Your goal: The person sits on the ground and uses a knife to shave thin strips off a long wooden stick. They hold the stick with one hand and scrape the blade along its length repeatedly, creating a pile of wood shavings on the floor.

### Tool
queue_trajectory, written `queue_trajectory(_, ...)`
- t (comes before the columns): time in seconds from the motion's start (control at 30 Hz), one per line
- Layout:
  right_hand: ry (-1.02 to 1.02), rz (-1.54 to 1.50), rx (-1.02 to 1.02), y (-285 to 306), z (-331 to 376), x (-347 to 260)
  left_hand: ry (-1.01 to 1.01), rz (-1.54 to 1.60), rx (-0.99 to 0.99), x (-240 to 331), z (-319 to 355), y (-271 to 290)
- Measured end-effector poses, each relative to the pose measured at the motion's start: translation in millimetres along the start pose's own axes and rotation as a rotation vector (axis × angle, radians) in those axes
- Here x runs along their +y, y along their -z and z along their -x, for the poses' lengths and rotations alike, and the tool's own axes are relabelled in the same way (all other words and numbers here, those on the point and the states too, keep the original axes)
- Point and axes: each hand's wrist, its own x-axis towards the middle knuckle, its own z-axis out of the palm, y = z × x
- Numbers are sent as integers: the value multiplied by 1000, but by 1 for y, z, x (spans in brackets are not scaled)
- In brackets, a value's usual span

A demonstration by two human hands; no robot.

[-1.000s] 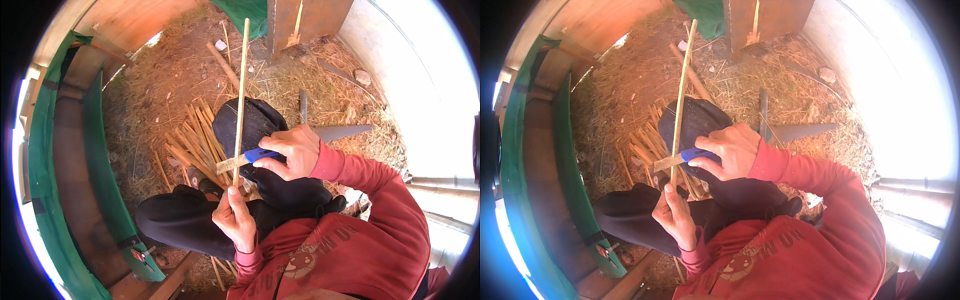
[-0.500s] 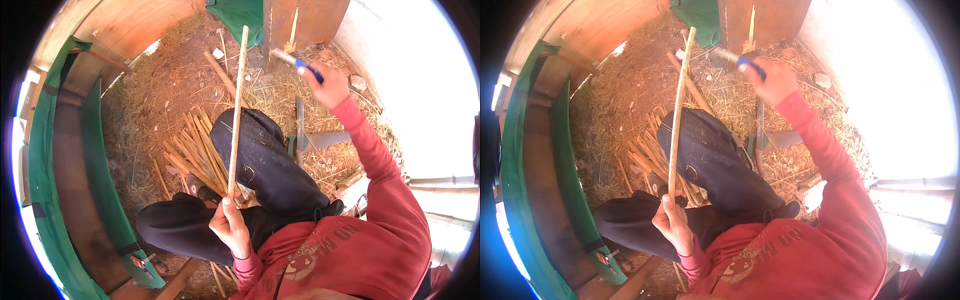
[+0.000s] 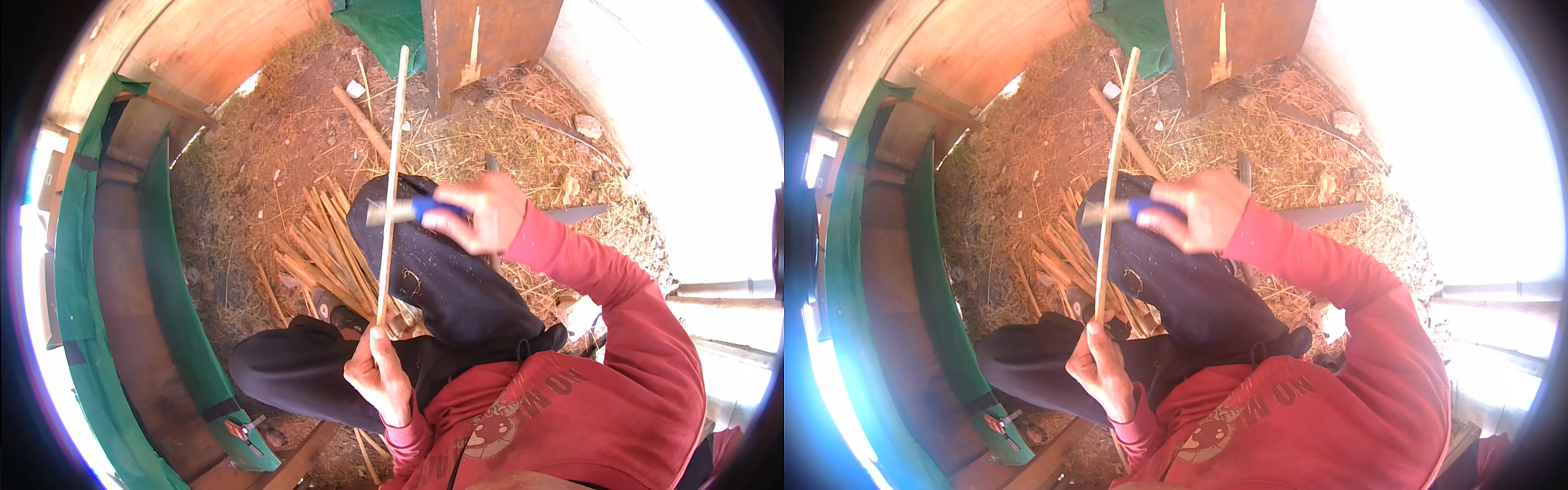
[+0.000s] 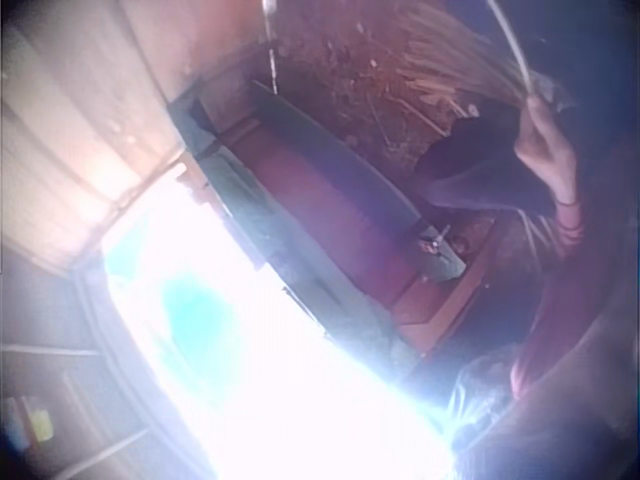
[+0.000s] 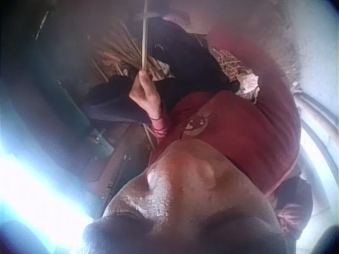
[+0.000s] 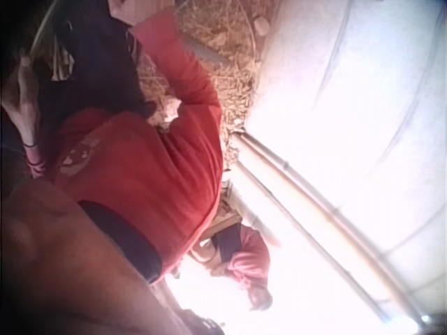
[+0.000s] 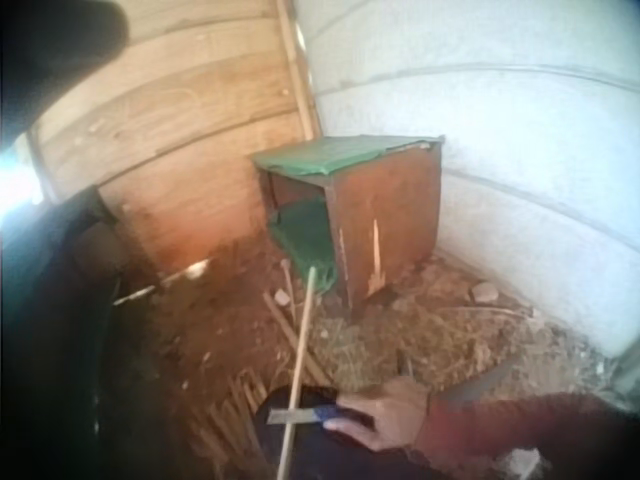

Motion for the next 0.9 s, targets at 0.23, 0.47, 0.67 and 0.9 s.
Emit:
queue_trajectory(0.23, -186, 31, 82, 15, -14, 66, 69, 165, -39, -7, 2, 7)
queue_trajectory(0.47, 6, -88, -77, 1, 2, -10, 66, 184, -54, -6, 1, 1)
queue_trajectory(0.67, 48, -64, -50, -4, -2, 0, 72, 183, -70, -4, 0, -1)
queue_trajectory(0.9, -415, 196, 65, 17, -49, 90, 88, 157, -67, -6, 4, 6)
